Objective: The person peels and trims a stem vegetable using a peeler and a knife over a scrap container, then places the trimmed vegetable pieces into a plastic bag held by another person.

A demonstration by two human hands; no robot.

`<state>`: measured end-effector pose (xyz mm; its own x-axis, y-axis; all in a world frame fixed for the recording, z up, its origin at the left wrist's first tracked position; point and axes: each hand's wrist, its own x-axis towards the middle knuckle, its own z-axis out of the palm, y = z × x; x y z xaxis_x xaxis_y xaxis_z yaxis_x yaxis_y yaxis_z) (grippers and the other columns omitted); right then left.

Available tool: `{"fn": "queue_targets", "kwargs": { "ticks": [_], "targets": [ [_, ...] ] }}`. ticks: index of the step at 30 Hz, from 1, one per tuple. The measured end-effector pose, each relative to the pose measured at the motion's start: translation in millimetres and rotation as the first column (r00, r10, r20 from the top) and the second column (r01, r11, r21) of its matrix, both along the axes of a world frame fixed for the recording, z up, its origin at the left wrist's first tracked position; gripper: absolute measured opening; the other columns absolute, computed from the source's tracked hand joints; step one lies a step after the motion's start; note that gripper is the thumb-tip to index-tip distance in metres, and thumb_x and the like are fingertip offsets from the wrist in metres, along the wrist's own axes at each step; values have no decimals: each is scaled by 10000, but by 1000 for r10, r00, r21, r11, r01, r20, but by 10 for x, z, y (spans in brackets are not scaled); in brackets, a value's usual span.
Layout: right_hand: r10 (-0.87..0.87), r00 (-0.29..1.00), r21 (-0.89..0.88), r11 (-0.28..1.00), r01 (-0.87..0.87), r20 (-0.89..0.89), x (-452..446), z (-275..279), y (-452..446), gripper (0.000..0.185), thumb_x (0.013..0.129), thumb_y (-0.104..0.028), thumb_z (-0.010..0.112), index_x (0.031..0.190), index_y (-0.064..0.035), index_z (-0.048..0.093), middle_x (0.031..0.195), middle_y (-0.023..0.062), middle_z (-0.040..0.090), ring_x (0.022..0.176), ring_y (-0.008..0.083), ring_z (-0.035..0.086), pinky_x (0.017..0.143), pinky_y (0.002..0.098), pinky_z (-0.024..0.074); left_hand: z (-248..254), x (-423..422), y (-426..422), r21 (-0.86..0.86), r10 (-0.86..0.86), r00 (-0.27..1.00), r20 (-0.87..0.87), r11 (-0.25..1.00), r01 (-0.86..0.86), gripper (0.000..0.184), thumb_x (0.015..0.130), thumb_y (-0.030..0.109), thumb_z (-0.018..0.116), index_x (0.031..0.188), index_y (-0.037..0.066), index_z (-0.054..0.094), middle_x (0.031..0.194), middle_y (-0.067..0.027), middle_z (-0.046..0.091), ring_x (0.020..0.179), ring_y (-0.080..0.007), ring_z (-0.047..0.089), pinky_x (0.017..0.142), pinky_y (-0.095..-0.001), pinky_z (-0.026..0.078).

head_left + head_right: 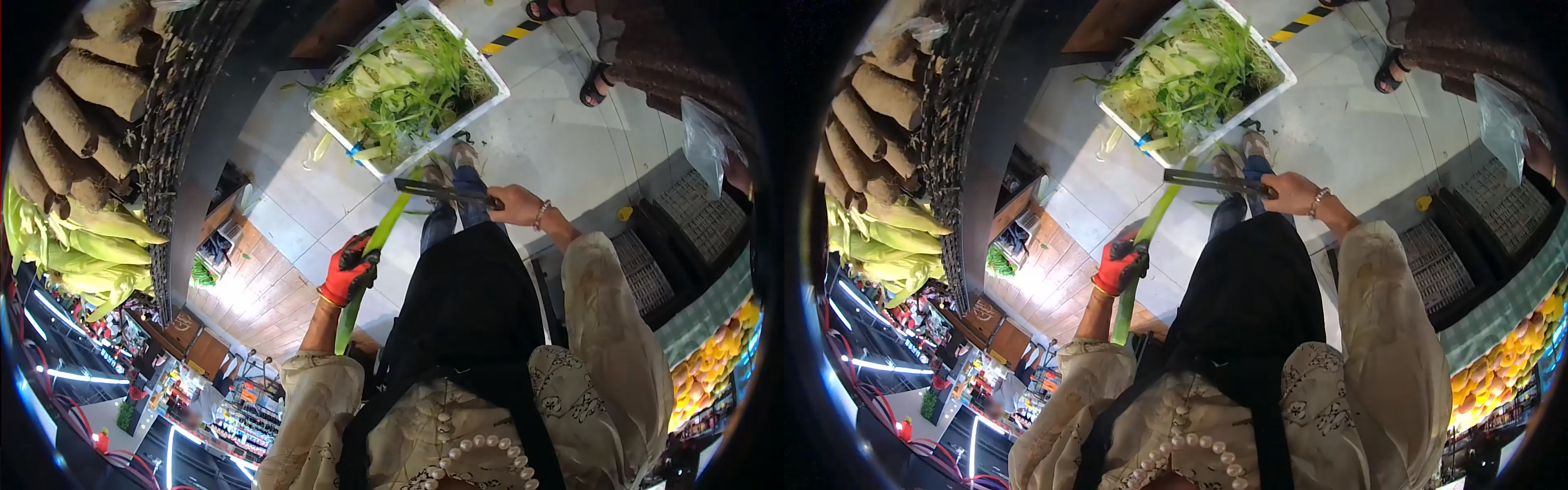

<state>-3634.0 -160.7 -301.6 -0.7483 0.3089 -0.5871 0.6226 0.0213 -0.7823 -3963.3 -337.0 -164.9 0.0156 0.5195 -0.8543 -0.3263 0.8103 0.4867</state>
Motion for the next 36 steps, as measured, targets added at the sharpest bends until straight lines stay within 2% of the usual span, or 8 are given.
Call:
{"fn": "queue_targets", "kwargs": {
  "ticks": [5, 8, 13, 22, 28, 31, 33, 36],
  "targets": [
    [-39, 999, -62, 997, 38, -6, 1, 96, 48, 238, 774, -248, 629, 840, -43, 529, 624, 141, 562, 564, 301, 575, 550, 389, 452, 53, 1, 25, 25, 19, 1000, -10, 1000, -18, 536, 828, -44, 524, 1351, 33, 432, 829, -18, 539, 588, -78, 506, 491, -210, 432],
    [-205, 979, -457, 869, 191, 20, -240, 574, 112, 213, 802, -224, 646, 814, -43, 534, 596, 65, 563, 474, 168, 539, 467, 315, 429, 83, 31, 50, 66, 34, 996, -77, 997, -29, 541, 820, -36, 531, 1347, 33, 429, 828, -15, 525, 613, -78, 510, 502, -208, 431],
    [-732, 681, -544, 566, 620, 14, -734, 844, 245, 130, 840, -144, 661, 832, -38, 586, 608, 1, 563, 486, 75, 522, 452, 229, 410, 133, 38, 134, 188, -31, 991, -130, 981, 55, 565, 786, -36, 551, 1336, 22, 431, 865, -16, 500, 659, -79, 503, 539, -208, 432],
    [-806, 586, -774, 323, 545, 76, -1244, 903, 519, 211, 825, -66, 671, 893, -70, 471, 760, 113, 622, 526, 114, 561, 435, 257, 453, 127, 60, 199, 282, -250, 892, -376, 886, 367, 465, 738, -34, 617, 1198, -35, 551, 925, -73, 474, 815, -161, 507, 700, -240, 433],
    [-872, 453, -951, -44, 306, 186, -1273, 960, 509, 173, 854, -104, 645, 919, -86, 486, 823, 141, 608, 485, 105, 505, 430, 249, 427, 128, -25, 258, 262, -203, 925, -320, 920, 293, 462, 756, -33, 616, 1211, -27, 540, 1011, -80, 494, 814, -157, 529, 715, -258, 443],
    [-896, 405, -948, -49, 314, 181, -1293, 888, 615, 155, 871, -117, 629, 936, -96, 490, 845, 149, 603, 475, 101, 488, 434, 237, 418, 122, -56, 259, 307, -118, 972, -201, 935, 177, 458, 793, 0, 609, 1241, -20, 514, 1040, -81, 493, 831, -161, 552, 712, -266, 450],
    [-850, 522, -771, 287, 568, 68, -1268, 771, 702, 203, 850, -187, 645, 917, -39, 523, 779, 124, 611, 527, 131, 545, 481, 272, 447, 143, -58, 347, 343, -132, 974, -184, 920, 189, 453, 817, 22, 601, 1256, -19, 500, 1039, -82, 492, 846, -169, 562, 711, -270, 454],
    [-580, 814, -8, 814, 581, 27, -1102, 445, 841, 344, 788, -291, 662, 919, 13, 569, 768, 176, 632, 657, 267, 629, 618, 378, 499, 217, -42, 453, 365, -147, 966, -211, 905, 217, 442, 840, 60, 602, 1262, -19, 493, 1053, -88, 506, 851, -172, 565, 708, -277, 455]
  ]
}}
